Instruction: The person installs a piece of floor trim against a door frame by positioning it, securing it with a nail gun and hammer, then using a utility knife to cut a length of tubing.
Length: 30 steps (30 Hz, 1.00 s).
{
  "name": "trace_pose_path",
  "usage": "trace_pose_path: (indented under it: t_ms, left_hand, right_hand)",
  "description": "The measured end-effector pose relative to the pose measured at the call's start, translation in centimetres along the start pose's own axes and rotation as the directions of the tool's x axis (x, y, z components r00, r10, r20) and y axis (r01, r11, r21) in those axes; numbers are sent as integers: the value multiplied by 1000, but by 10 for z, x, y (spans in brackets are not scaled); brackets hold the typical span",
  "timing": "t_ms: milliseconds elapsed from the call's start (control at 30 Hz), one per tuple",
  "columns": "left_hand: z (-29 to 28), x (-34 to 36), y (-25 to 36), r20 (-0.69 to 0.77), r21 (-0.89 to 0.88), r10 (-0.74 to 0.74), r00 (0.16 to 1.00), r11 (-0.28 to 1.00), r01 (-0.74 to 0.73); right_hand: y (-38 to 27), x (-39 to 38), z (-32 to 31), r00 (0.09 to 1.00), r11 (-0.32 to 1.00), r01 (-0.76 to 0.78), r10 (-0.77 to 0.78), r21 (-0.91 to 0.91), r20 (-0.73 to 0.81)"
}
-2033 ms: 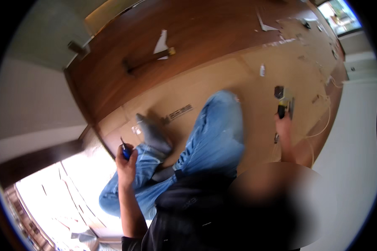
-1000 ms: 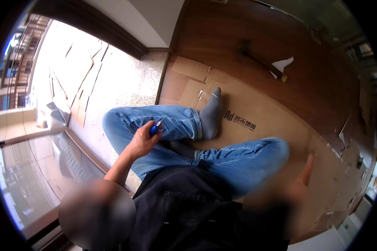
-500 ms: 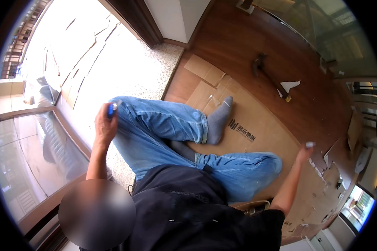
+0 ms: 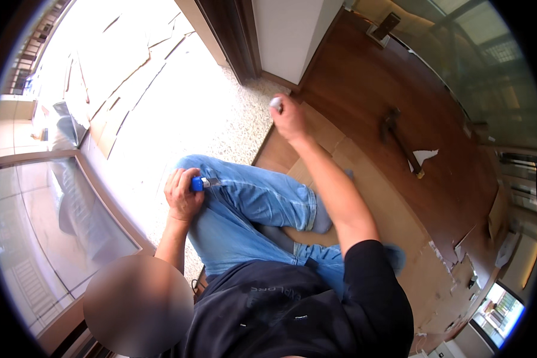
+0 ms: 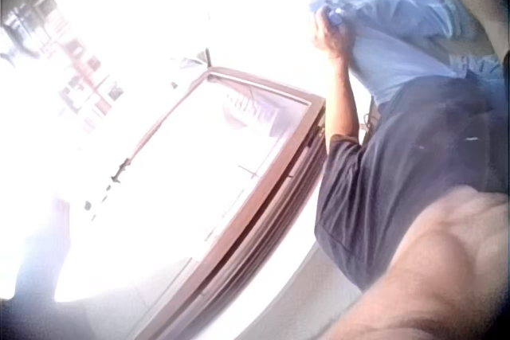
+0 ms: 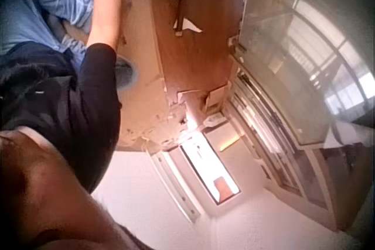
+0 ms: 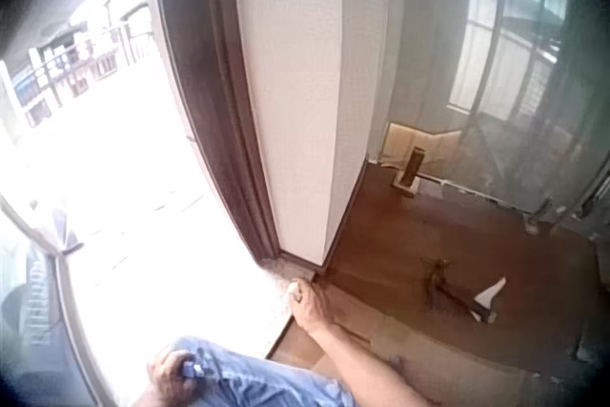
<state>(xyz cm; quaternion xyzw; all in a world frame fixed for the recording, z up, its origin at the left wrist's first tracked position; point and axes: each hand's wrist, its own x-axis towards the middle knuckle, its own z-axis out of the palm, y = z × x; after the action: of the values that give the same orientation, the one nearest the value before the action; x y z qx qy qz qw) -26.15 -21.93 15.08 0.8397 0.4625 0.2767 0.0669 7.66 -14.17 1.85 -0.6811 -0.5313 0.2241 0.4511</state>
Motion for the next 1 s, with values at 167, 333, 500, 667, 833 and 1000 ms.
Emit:
trace_pose_path:
  t_ms: [167,333,500,667,833,1000]
  left_hand:
    - [12,10,-5,10,-93,24,1000,995,-23]
    - [14,-8,-14,4,-134,-47,999,990,47]
    - [16,-10,-10,-22,-162,-29,999,987,25]
    - [30,-19,-10,-10,-71,1,1000,997,-2]
    - [0,9,34,167,-141,-277,946,943,301]
    - [70,42,80,567,-646,-221,793,479,595]
  right_hand:
    - [13,15,38,992,963,94,-112,-252,-57]
    - [18,-9,-16,989,963,143,-145,-228,11]
    - [124,-54,-246,883,655,-288,-101,-699,-458]
    - [211,-129,-366,839,218,-523,300,-824,-454]
    - [156,-103,-350,943,484,-294,290,-824,-167]
    - [62,-180,-323,756,706,-629,654,-325,-44]
